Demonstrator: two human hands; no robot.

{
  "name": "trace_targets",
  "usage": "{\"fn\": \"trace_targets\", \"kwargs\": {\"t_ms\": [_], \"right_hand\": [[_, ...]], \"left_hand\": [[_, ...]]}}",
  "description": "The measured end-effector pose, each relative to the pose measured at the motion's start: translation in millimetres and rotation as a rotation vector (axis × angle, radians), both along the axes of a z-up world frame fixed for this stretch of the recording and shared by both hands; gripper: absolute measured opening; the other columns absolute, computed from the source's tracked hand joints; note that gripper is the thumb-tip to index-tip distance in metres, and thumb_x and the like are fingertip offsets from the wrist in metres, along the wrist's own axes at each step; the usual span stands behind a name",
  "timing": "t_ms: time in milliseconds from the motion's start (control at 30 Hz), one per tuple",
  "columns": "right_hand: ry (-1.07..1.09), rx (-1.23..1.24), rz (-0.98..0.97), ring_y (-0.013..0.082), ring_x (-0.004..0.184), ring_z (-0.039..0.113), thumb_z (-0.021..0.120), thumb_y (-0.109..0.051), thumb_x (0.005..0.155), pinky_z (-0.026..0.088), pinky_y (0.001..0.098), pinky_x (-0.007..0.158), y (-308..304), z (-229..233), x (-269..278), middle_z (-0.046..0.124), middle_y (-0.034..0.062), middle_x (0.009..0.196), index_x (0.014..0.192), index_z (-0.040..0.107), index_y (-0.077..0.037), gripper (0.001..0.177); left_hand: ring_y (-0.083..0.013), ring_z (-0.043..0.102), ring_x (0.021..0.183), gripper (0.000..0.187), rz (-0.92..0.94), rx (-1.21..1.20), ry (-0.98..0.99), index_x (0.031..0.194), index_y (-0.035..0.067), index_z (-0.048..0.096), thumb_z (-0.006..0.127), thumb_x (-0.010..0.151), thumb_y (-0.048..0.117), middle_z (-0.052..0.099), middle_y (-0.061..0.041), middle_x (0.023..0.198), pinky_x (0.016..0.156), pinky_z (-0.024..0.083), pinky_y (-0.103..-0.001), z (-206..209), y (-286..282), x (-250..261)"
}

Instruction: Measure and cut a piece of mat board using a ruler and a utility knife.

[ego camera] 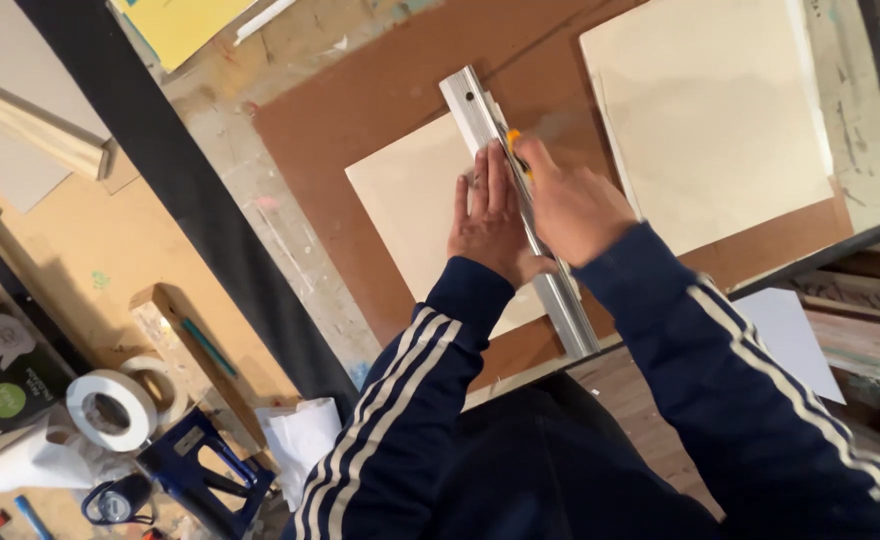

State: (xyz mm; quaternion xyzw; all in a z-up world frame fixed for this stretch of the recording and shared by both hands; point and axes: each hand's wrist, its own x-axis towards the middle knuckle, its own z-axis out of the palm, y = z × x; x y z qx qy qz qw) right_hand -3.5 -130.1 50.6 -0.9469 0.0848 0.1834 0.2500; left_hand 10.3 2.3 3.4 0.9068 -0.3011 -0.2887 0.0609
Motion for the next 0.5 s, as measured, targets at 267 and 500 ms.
{"fn": "trace_targets", "kwargs": {"t_ms": [267, 500], "right_hand": [[0.235, 0.009, -0.044, 0.0453, 0.07, 0.069, 0.053, -0.024, 0.101, 0.053, 0.0575, 0.064, -2, 29, -127, 0.069, 0.0246, 0.072, 0.143, 0.036, -0.013, 0.047], [0.252, -0.016, 0.094, 0.0386, 0.066, 0.071, 0.05, -0.011, 0.091, 0.056, 0.052, 0.058, -17, 40, -211, 0.069, 0.0209, 0.074, 0.146, 0.031, -0.01, 0.058]], "left_hand": [[-0.0373, 0.006, 0.158, 0.152, 0.011, -0.022, -0.052, 0.157, -0.011, 0.01, 0.084, 0.056, 0.075, -0.001, -0.026, 0.168, 0.127, 0.012, -0.052, 2, -3, -4], [-0.0374, 0.005, 0.157, 0.157, 0.024, -0.016, -0.045, 0.156, -0.012, 0.004, 0.085, 0.054, 0.077, -0.003, -0.025, 0.166, 0.126, 0.011, -0.052, 8, -1, -5]]}}
